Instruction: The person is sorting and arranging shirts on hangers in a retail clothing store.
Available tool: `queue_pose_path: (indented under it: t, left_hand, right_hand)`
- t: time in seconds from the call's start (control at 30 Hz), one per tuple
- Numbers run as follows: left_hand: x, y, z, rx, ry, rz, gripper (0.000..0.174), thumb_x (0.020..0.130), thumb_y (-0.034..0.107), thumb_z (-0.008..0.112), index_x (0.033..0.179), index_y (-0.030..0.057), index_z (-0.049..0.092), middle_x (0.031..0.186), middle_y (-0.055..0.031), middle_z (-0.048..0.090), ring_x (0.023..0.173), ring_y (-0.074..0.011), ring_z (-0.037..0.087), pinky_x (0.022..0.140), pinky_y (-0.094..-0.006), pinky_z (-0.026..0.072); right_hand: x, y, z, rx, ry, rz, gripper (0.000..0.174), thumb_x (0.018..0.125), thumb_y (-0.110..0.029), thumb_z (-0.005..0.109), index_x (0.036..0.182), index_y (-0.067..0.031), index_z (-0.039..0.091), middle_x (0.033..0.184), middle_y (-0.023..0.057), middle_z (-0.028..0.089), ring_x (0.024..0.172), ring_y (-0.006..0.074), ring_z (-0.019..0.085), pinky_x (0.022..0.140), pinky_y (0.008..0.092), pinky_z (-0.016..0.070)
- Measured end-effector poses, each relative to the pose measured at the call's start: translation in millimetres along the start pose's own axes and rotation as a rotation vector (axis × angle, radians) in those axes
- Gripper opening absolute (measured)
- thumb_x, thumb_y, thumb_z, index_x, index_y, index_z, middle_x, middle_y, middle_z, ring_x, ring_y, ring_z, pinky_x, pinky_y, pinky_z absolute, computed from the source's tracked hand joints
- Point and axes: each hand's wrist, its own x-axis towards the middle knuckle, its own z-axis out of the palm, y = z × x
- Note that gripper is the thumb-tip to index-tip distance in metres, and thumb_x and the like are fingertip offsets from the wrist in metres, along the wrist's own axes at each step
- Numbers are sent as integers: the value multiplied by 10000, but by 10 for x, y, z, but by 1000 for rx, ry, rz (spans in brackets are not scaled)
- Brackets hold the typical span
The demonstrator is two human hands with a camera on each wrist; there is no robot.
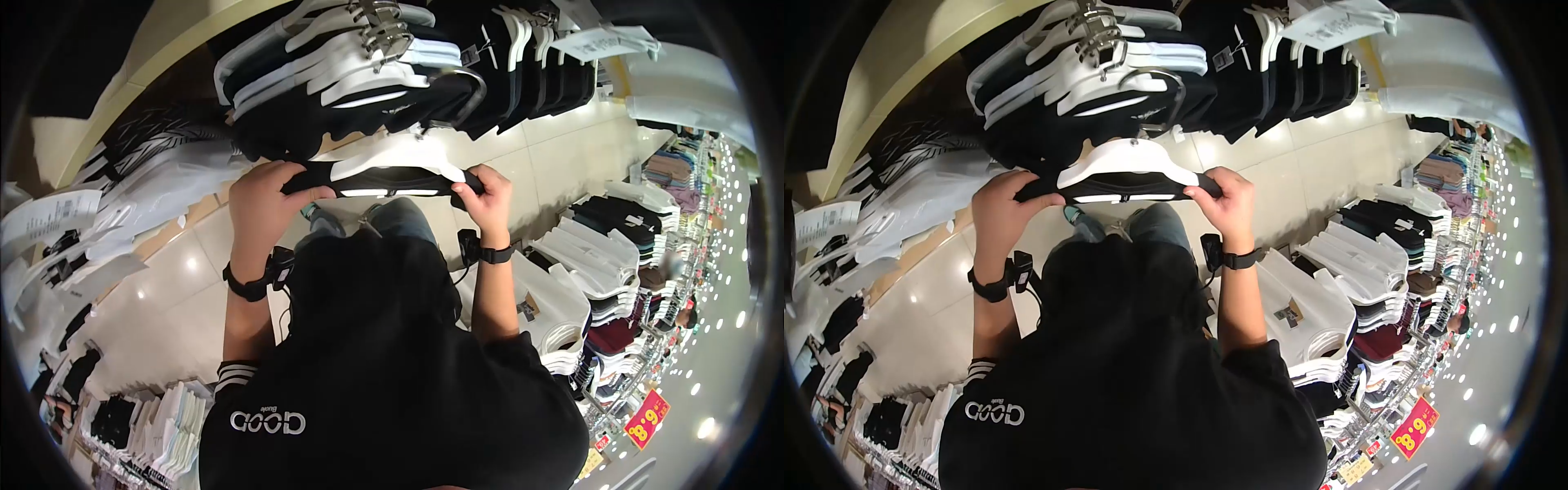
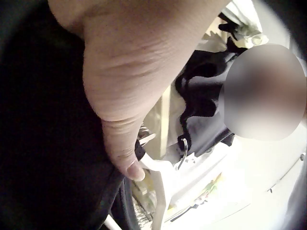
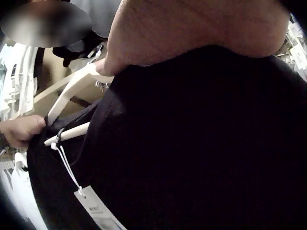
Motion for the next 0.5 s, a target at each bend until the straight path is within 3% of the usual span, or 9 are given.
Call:
queue_pose_path:
  t: [0.17, 0.33, 0.5]
  left_hand:
    - [107, -352, 396, -35, -23, -125, 528, 671, 419, 968, 957, 13, 791, 954, -141, 778, 844, -324, 748, 745, -370, 579]
    - [64, -416, 795, -28, 116, -185, 553, 655, 437, 970, 958, 10, 791, 953, -141, 775, 869, -345, 744, 769, -379, 582]
    - [3, -254, 931, -2, 251, -307, 523, 640, 406, 971, 914, 4, 780, 872, -124, 747, 803, -331, 722, 704, -382, 555]
  right_hand:
    - [376, -28, 50, -121, -63, 117, 404, 736, -356, 964, 805, -33, 731, 670, 92, 652, 579, 249, 610, 551, 354, 469]
    - [870, 363, 162, -90, -101, -146, 464, 683, -370, 981, 841, -7, 740, 748, 106, 700, 644, 294, 669, 602, 363, 528]
    - [1368, 567, 288, -49, -67, -421, 493, 637, -439, 976, 780, -45, 716, 708, 73, 665, 622, 299, 632, 574, 368, 494]
